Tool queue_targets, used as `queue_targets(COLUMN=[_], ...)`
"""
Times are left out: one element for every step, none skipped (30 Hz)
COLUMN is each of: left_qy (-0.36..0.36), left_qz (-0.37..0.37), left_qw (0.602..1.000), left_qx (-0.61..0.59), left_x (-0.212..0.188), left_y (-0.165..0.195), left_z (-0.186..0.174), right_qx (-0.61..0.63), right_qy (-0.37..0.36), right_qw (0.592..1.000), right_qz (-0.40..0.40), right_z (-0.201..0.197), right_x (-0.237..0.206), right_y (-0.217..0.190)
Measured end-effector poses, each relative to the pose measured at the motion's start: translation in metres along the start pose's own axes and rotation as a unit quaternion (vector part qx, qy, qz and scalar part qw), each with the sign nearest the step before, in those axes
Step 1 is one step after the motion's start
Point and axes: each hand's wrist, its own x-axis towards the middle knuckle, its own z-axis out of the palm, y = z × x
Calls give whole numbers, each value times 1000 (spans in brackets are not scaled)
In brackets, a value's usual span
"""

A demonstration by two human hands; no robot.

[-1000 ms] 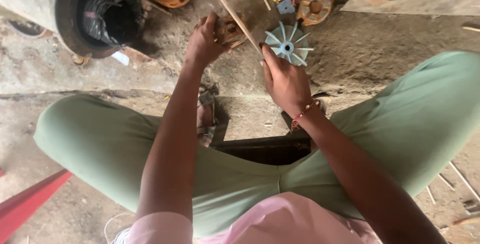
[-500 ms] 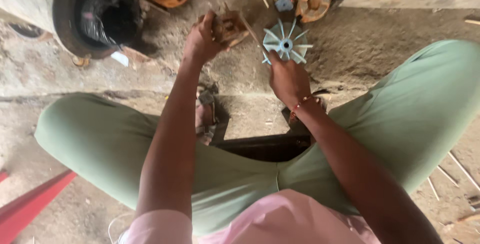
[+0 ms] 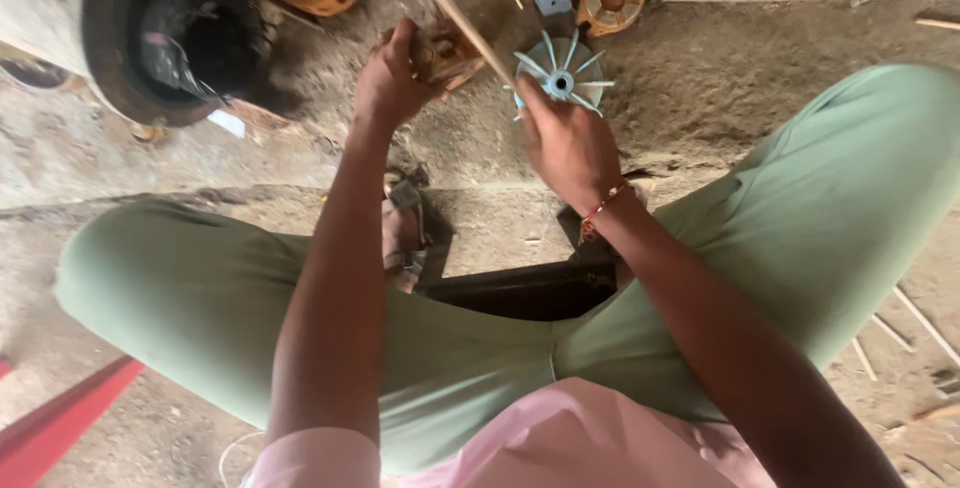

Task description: The person sits on a chair with a small rusty metal pump part on their lap and repeatedly taps and presses around it using a wooden stick, steadying the casting with the other hand. They reposition the part and continue tapping, then pick up a flat file and work on the metal piece.

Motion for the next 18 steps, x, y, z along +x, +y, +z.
queue_targets(left_qy=[-9, 17, 40, 59, 67, 78, 90, 85, 76, 66, 30, 1, -25, 0, 22, 40, 35, 28], left_qz=[-15, 15, 44, 72, 78, 88, 100, 99, 97, 89, 46, 6, -30, 3, 35, 70, 53, 36], left_qw=[1000, 1000, 998, 995, 994, 992, 990, 991, 992, 994, 998, 1000, 999, 1000, 999, 996, 997, 998], left_qx=[0, 8, 20, 31, 39, 46, 51, 37, 20, 1, -4, -6, -4, 11, 25, 38, 37, 35], left_x=[0, 0, -1, -3, -3, -2, 0, 3, 4, 4, 5, 5, 6, 7, 5, 4, 4, 3], left_y=[-1, -3, -6, -10, -13, -16, -18, -21, -23, -24, -25, -25, -25, -24, -21, -18, -15, -11], left_z=[0, 1, 2, 3, 5, 7, 11, 13, 16, 18, 18, 18, 17, 14, 11, 8, 5, 2], right_qx=[21, 19, 21, 23, 4, -19, -45, -37, -32, -26, -6, 14, 36, 10, -14, -41, -38, -34], right_qy=[25, 28, 30, 30, -19, -64, -108, -54, -3, 42, 50, 62, 82, -4, -93, -181, -149, -117], right_qw=[999, 998, 998, 998, 1000, 997, 991, 997, 999, 998, 998, 996, 994, 1000, 995, 978, 984, 989], right_qz=[-37, -47, -54, -58, -17, 23, 63, 29, -1, -32, -40, -54, -70, -18, 36, 91, 86, 82], right_z=[1, 1, 1, 2, 0, -1, -3, -5, -8, -10, -11, -12, -12, -13, -13, -12, -13, -13], right_x=[0, 0, 1, 1, 3, 5, 6, 9, 9, 8, 10, 10, 12, 13, 14, 15, 14, 13], right_y=[-1, -1, -3, -6, -7, -9, -10, -12, -14, -16, -18, -20, -20, -20, -20, -19, -17, -15])
